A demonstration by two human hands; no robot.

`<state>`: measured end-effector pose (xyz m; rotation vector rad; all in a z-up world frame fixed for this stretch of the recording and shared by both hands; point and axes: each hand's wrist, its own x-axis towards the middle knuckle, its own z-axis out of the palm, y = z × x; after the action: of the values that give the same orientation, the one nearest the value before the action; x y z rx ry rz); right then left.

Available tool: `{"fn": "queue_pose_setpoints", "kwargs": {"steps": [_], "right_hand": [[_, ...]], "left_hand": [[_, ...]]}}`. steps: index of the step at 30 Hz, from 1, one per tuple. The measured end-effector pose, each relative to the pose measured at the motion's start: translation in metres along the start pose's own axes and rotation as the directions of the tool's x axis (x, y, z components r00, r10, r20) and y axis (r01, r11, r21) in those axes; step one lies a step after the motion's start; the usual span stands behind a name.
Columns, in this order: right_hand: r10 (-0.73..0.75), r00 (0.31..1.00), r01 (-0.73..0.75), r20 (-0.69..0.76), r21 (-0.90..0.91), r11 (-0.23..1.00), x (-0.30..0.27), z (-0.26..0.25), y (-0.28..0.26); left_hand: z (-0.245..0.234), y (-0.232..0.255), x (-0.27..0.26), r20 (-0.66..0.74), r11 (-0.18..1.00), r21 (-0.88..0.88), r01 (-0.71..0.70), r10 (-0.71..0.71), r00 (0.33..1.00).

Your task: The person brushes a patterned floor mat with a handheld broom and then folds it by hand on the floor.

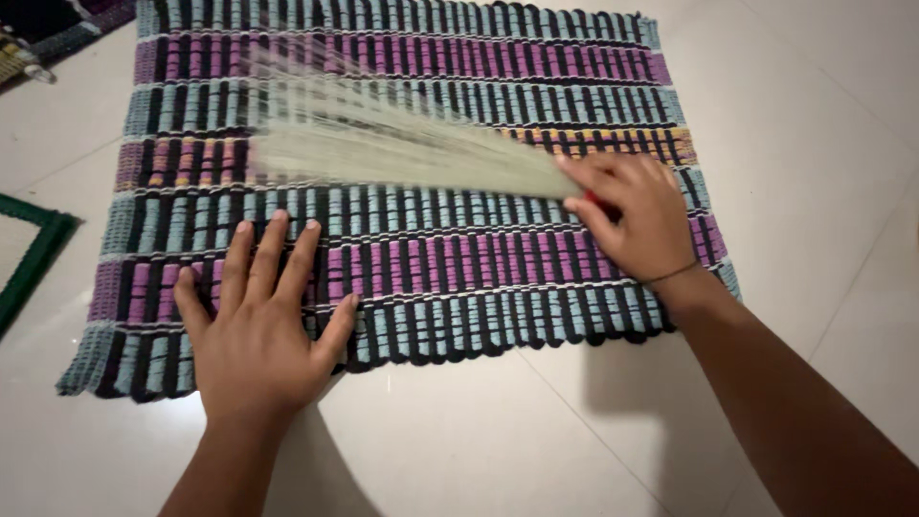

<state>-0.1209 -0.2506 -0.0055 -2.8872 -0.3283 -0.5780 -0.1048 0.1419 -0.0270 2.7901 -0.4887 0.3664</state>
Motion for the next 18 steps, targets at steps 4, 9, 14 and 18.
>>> {"fn": "queue_pose_setpoints", "kwargs": {"steps": [4,9,14,18], "right_hand": [[0.174,0.978,-0.187,-0.118,-0.109,0.976,0.003,0.008,0.021],[0.411,0.889,-0.457,-0.2,-0.347,0.819,0.01,0.031,0.024],[0.423,0.88,-0.474,-0.214,-0.355,0.806,0.004,0.039,0.025],[0.449,0.87,-0.494,-0.205,-0.341,0.8,0.007,0.035,0.019]], "left_hand": [[0.001,0.0,-0.001,-0.004,1.0,-0.001,0.004,-0.004,1.0],[-0.016,0.007,0.017,0.229,0.976,0.216,-0.006,-0.045,0.972],[0.003,0.047,0.073,0.249,0.981,0.184,-0.059,0.012,0.969],[0.037,0.132,0.064,0.152,0.958,-0.202,-0.205,0.237,0.959]]}}
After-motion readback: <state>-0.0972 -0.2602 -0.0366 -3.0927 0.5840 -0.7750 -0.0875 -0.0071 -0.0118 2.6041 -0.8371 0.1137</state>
